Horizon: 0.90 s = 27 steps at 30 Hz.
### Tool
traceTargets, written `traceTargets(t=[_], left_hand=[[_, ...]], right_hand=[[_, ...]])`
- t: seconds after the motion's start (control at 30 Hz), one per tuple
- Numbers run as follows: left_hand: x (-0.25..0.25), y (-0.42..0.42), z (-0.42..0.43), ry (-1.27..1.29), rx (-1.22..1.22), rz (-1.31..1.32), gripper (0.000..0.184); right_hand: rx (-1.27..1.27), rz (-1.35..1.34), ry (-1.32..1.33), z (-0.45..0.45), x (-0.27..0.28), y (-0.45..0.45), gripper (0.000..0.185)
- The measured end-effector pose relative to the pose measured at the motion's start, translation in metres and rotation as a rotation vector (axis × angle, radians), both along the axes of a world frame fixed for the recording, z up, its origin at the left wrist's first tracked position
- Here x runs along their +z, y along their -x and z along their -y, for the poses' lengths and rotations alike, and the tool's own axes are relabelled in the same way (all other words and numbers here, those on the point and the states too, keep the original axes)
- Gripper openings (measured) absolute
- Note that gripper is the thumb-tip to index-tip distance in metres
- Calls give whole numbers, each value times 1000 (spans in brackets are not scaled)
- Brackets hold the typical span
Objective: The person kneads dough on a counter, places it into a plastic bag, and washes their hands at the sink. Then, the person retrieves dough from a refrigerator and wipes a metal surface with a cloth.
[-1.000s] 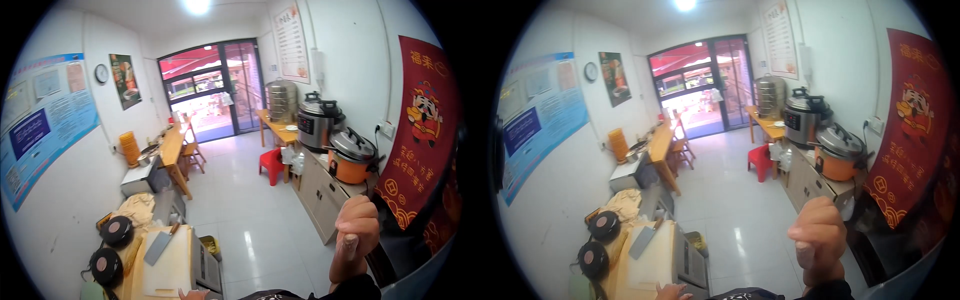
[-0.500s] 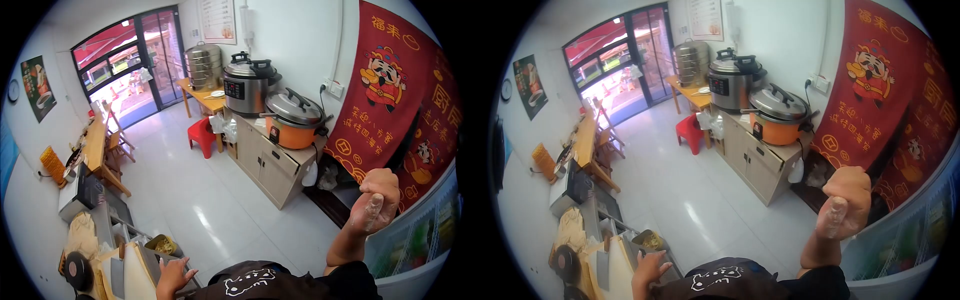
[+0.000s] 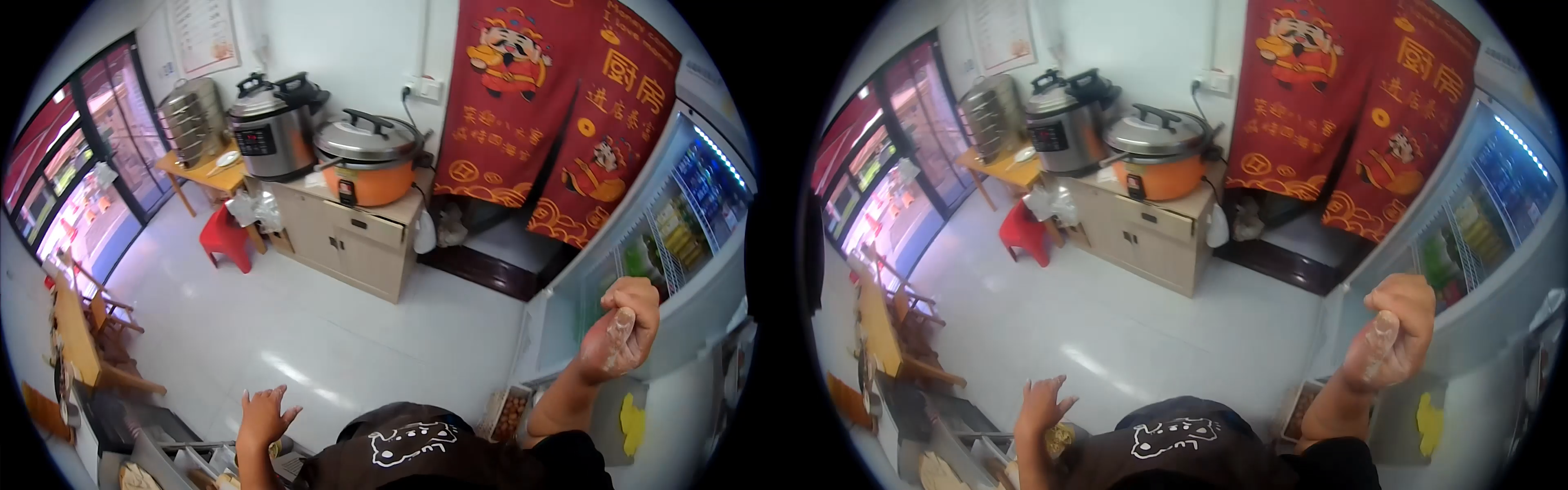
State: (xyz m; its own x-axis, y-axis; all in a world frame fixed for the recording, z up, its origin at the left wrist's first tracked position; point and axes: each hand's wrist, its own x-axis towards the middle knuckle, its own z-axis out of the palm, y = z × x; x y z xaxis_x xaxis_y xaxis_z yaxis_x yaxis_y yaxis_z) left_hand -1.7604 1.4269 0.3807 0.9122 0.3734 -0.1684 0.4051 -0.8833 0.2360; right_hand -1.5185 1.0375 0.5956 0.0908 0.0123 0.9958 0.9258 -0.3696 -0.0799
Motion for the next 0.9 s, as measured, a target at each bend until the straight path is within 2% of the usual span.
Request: traceTargets(t=[0.2,0.27,0.3,0.5,0.57,0.67,0.7,0.73,0.9], left_hand=[[0,-57,11,82,-160,10,58],[-4,-70,17,13,-239,120,53],[-1,-77,21,28,-256,129,53],[6,-90,39,109,-237,111,53],[6,-89,40,105,-194,89,50],[-8,-77,36,98,-171,38,54],[-7,-74,34,106,-136,2,55],[-7,-72,35,122,-96,-32,56],[7,-63,35,79,36,-9,56]], right_hand=[[-130,12,-43,38,-4,-3,20],[-153,-18,-64,48,-10,-7,19],[-132,-37,24,64,-17,-11,17],[-158,-178,-88,59,-35,-35,15],[-195,-181,4,58,-37,-43,15],[-152,-226,65,49,-51,-58,15],[-55,-284,97,57,-62,-69,17],[-103,-331,50,39,-63,-68,17],[167,-511,135,-11,-82,-99,14]])
